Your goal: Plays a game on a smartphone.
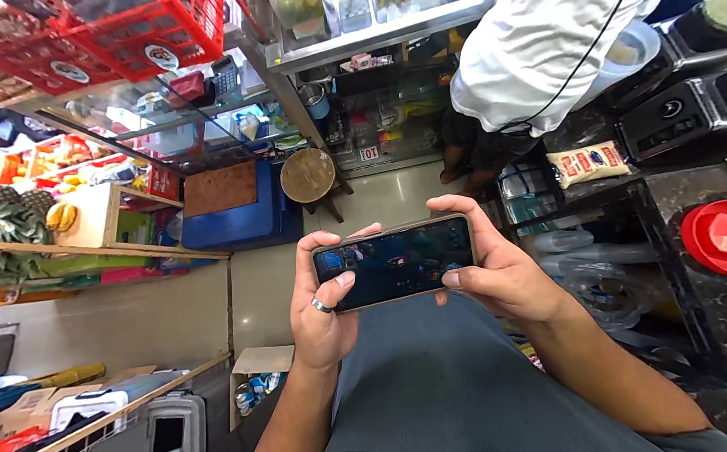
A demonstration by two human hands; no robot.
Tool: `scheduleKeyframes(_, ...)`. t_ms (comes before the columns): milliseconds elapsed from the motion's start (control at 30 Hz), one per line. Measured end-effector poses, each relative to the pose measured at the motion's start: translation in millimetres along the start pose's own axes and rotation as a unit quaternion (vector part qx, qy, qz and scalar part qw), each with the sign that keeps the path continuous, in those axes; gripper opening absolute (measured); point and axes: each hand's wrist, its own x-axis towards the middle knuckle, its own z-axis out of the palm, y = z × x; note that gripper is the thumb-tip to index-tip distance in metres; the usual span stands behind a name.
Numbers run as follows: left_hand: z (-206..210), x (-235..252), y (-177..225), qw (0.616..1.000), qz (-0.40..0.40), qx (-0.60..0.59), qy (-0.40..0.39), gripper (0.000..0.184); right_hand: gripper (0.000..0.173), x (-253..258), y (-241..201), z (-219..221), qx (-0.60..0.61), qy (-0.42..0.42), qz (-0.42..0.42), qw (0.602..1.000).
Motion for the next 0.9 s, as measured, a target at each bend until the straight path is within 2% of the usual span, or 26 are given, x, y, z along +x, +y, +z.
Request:
scheduleKeyframes(233,2,0,0,1.000,-0.004,-0.006,0.007,0.031,0.071,0,2,-2,0.013,-0.010,-0.009,1.000)
scheduleKeyframes(467,-4,0,1,0.997,-0.013,-0.063,-0.051,0.041,0.070,-1,2,-3,0.035,-0.021,-0.015,0.999)
scheduleKeyframes(633,-9,-3,1,0.997,-0.017,-0.026,-0.074,0.054,0.068,-1,1,-2,0.042,-0.021,-0.009,0.999)
scheduleKeyframes(900,-10,-2,1,0.996,-0.029,-0.054,-0.068,0.051,0.070,-2,2,-3,0.049,-0.018,-0.004,0.999)
